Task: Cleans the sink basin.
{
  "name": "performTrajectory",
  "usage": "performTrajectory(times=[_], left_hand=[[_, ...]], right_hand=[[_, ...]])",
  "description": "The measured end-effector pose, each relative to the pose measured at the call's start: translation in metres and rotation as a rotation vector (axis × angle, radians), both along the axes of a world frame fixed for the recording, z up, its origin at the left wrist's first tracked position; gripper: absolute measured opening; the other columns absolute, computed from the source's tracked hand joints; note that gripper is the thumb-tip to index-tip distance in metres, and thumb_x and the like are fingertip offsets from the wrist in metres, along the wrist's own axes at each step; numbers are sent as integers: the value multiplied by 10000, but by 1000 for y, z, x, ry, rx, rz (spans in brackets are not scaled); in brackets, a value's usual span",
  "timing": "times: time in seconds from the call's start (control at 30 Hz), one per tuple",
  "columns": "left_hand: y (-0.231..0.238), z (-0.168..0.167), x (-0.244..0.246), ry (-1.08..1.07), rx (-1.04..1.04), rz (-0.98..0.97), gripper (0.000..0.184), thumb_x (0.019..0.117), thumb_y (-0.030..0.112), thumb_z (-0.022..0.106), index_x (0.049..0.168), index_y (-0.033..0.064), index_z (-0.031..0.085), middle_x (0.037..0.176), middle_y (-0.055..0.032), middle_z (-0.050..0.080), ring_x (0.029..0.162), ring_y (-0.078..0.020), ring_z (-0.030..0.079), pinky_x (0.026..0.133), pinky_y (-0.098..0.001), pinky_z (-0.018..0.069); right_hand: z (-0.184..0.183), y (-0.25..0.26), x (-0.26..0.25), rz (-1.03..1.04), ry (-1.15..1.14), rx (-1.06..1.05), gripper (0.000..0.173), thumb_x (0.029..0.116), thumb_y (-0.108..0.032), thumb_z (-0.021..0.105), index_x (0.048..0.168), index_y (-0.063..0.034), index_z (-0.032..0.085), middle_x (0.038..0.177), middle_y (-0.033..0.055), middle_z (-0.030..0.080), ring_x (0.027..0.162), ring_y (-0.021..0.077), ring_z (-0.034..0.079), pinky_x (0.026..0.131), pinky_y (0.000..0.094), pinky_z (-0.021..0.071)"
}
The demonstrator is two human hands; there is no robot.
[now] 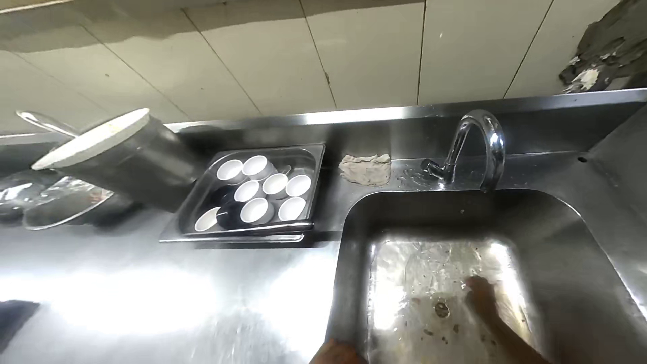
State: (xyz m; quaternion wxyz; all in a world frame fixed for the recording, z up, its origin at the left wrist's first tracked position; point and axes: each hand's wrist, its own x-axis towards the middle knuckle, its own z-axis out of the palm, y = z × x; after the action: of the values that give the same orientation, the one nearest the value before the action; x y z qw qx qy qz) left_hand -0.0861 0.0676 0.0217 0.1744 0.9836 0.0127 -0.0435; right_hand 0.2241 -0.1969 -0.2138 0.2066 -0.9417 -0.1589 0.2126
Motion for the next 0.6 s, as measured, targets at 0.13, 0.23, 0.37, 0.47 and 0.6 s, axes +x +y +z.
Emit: performTrajectory(times=[0.13, 0.23, 0.37, 0.47, 0.6], left_hand=[[1, -2, -1, -23, 15, -4, 365, 989, 374, 555, 933, 78, 760, 922, -114, 762, 893, -287, 727, 876, -462, 534], [1, -3, -1, -23, 21, -10, 346, 988, 378, 565, 938, 100, 765, 928, -93, 767, 903, -268, 729, 890, -449, 535], [2, -3, 0, -37, 25, -9, 342, 992, 377, 558, 919, 110, 759, 901, -82, 761, 885, -257, 726, 874, -436, 536], [3, -3, -1, -36, 17, 1, 332, 993, 372, 569, 927, 109, 760, 917, -79, 763, 907, -252, 730, 889, -440, 542], [3, -4, -2, -42, 26, 6, 320, 985, 381, 587, 920, 123, 764, 929, -66, 768, 916, -238, 731, 889, -428, 543]], right_hand=[[5, 20, -47, 53, 155, 73, 308, 1032, -127, 531, 1232, 37, 696, 1296, 263, 649, 1257, 399, 600, 1111, 512, 441], [10, 31, -71, 139, 227, 68, 352, 1040, -191, 529, 1293, 8, 672, 1357, 216, 633, 1307, 343, 578, 1143, 466, 421], [6, 24, -95, 268, 192, -16, 402, 997, -71, 500, 1376, -39, 628, 1452, 184, 578, 1386, 337, 514, 1178, 480, 382], [4, 32, -89, 175, 123, 112, 348, 997, -121, 553, 1309, -24, 672, 1371, 200, 628, 1308, 347, 576, 1136, 470, 431], [-1, 56, -94, 477, 179, 85, 646, 895, -293, 737, 1492, -132, 550, 1575, 135, 472, 1477, 340, 404, 1214, 560, 291]])
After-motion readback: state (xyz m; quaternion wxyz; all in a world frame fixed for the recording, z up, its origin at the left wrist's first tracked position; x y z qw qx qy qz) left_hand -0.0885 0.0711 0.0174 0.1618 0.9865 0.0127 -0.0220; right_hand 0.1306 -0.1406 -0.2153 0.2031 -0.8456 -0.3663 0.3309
